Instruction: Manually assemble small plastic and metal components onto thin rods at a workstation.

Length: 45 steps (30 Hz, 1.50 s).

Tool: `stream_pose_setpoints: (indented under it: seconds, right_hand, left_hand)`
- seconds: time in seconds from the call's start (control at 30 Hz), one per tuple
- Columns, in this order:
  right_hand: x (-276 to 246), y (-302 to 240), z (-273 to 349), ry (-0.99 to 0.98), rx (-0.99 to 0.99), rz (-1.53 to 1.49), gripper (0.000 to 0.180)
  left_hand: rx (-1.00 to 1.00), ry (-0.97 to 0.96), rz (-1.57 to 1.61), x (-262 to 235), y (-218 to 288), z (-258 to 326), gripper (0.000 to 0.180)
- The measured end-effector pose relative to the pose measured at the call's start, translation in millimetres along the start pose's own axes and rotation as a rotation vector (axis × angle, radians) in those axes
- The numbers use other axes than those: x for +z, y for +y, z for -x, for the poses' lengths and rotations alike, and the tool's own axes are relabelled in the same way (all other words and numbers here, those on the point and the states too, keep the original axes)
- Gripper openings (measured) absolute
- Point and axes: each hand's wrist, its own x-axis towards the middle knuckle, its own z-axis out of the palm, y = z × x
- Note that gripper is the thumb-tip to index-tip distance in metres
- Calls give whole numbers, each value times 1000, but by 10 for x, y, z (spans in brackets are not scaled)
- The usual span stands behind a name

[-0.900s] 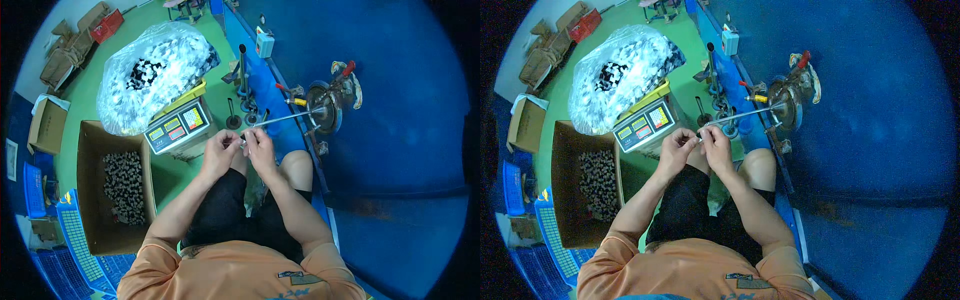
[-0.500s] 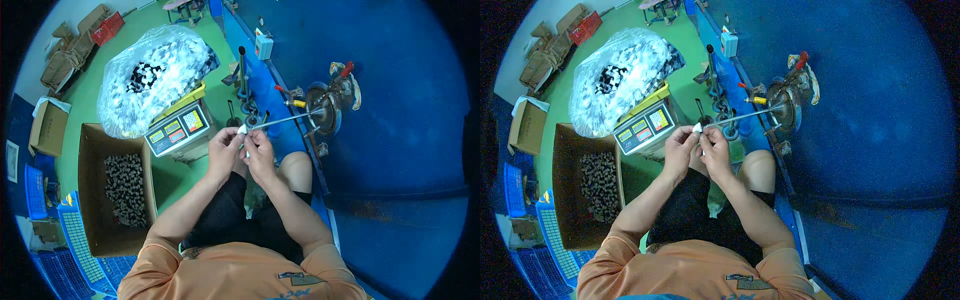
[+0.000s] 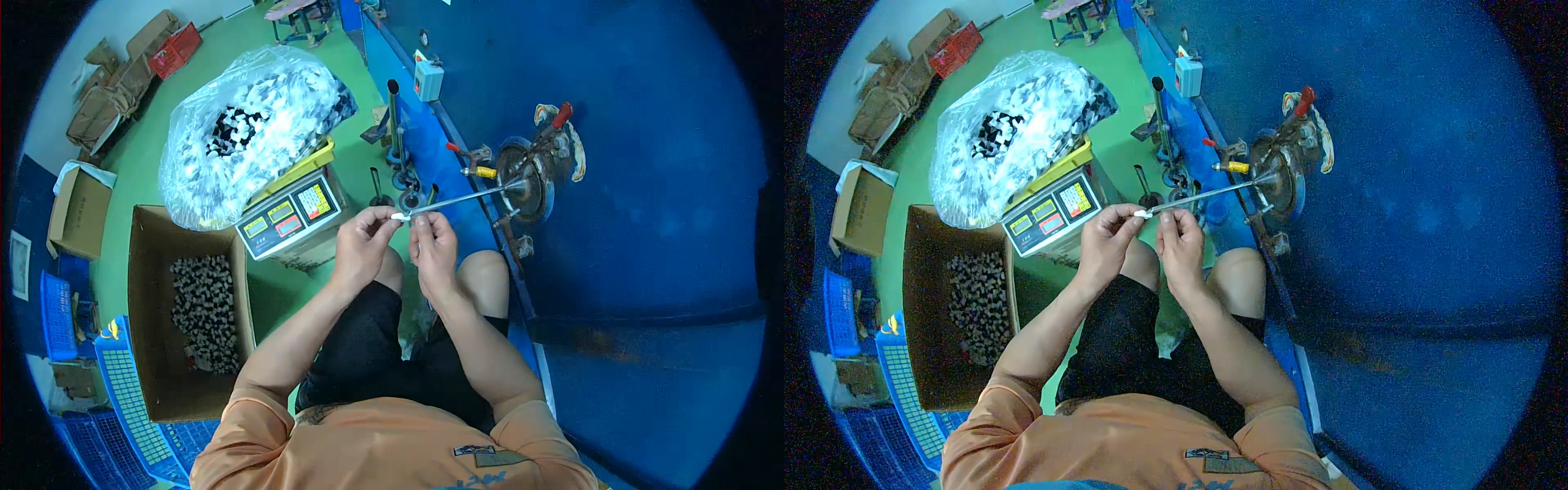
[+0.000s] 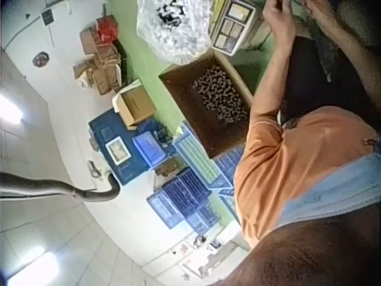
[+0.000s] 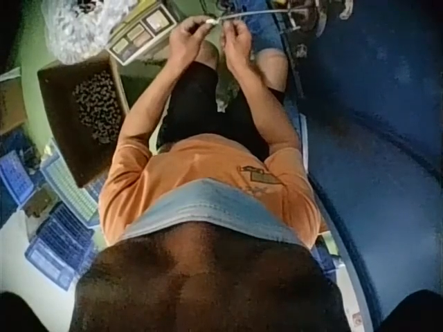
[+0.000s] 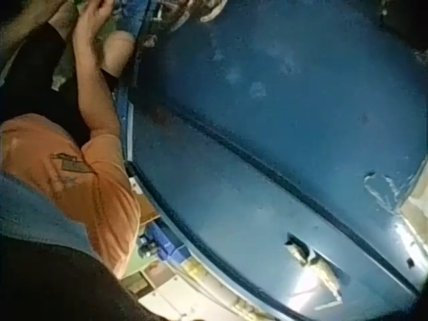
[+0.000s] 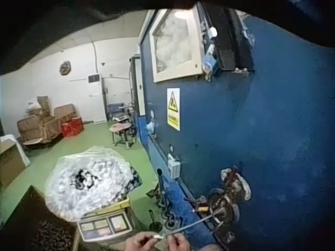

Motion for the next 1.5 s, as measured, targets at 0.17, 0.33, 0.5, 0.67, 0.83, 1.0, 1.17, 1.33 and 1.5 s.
stream_pose_setpoints:
  seconds: [0.17, 0.33, 0.5, 0.67, 0.83, 1.0, 1.17, 1.33, 1.5]
  right_hand:
    - [31, -41, 6, -19, -36, -8, 9]
    - [20, -37, 2, -10, -37, -10, 9]
    - [16, -41, 5, -8, -42, -3, 9]
    - [23, -53, 11, -30, -58, -17, 9]
    - [129, -179, 6, -51, -47, -26, 10]
    - [111, -245, -61, -43, -6, -46, 10]
    - [77, -244, -80, -49, 13, -51, 12]
    - [79, -188, -103, -42, -33, 8, 14]
    - [114, -192, -104, -1, -54, 2, 15]
  left_hand:
    - [-9, 11, 19, -6, -2, -9, 13]
    - [-27, 3, 8, -38, -64, 4, 13]
    - [-27, 0, 30, -26, -57, -4, 13]
    - [-21, -2, 54, -10, -22, -18, 13]
    - [7, -6, 118, 32, 2, -57, 14]
    - [42, 30, 240, 189, -42, -13, 17]
    - [58, 42, 250, 193, -98, -1, 21]
    - [60, 11, 240, 179, -69, 12, 23]
    - [29, 39, 348, 225, -93, 52, 23]
